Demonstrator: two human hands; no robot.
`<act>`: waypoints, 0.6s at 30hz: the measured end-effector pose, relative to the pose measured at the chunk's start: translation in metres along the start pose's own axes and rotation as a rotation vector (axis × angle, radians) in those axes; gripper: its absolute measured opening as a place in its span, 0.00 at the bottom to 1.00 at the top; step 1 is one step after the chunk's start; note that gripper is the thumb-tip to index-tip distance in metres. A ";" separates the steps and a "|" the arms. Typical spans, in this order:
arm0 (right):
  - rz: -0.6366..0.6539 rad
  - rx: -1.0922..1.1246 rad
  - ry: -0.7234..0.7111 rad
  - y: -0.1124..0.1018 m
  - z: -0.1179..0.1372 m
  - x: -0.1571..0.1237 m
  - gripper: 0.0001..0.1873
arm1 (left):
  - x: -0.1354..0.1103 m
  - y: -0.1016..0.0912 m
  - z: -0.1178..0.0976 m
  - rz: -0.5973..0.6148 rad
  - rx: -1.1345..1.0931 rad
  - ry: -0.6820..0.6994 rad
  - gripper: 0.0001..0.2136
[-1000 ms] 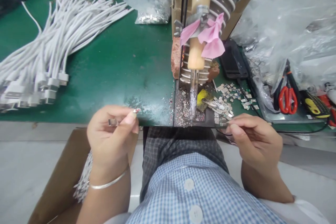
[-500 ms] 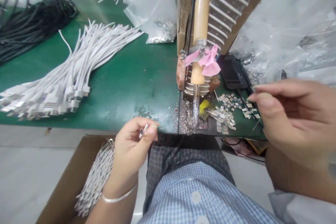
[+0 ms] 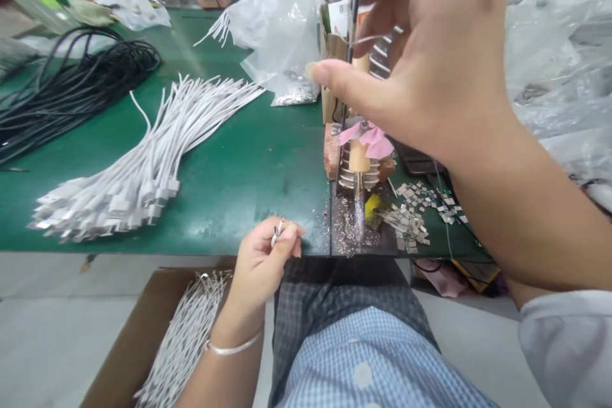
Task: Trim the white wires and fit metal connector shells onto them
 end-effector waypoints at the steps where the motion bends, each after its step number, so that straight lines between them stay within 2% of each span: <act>1: 0.007 0.024 -0.007 0.002 0.001 0.005 0.34 | 0.000 0.001 -0.001 0.011 0.017 0.008 0.14; 5: 0.069 0.070 0.016 0.017 0.005 0.019 0.28 | -0.001 0.004 -0.004 0.031 0.075 0.034 0.13; 8: 0.029 0.084 -0.001 0.021 0.014 0.023 0.24 | -0.001 0.005 -0.007 0.024 0.102 0.055 0.13; 11: -0.058 0.089 -0.066 0.018 0.023 0.024 0.24 | -0.002 0.005 -0.010 0.015 0.120 0.071 0.13; 14: -0.056 0.076 -0.080 0.020 0.023 0.026 0.26 | -0.002 0.006 -0.012 0.012 0.126 0.081 0.13; 18: -0.048 0.075 -0.109 0.023 0.024 0.029 0.22 | -0.002 0.005 -0.013 0.002 0.130 0.094 0.14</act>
Point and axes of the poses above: each hand's wrist, its own x-axis towards the middle knuckle, its own y-axis out of the palm, z = x × y, the point moved 9 cm from there along x, towards the middle knuckle, and after that the axes turned 13 degrees about -x, right-handed, at the moved point
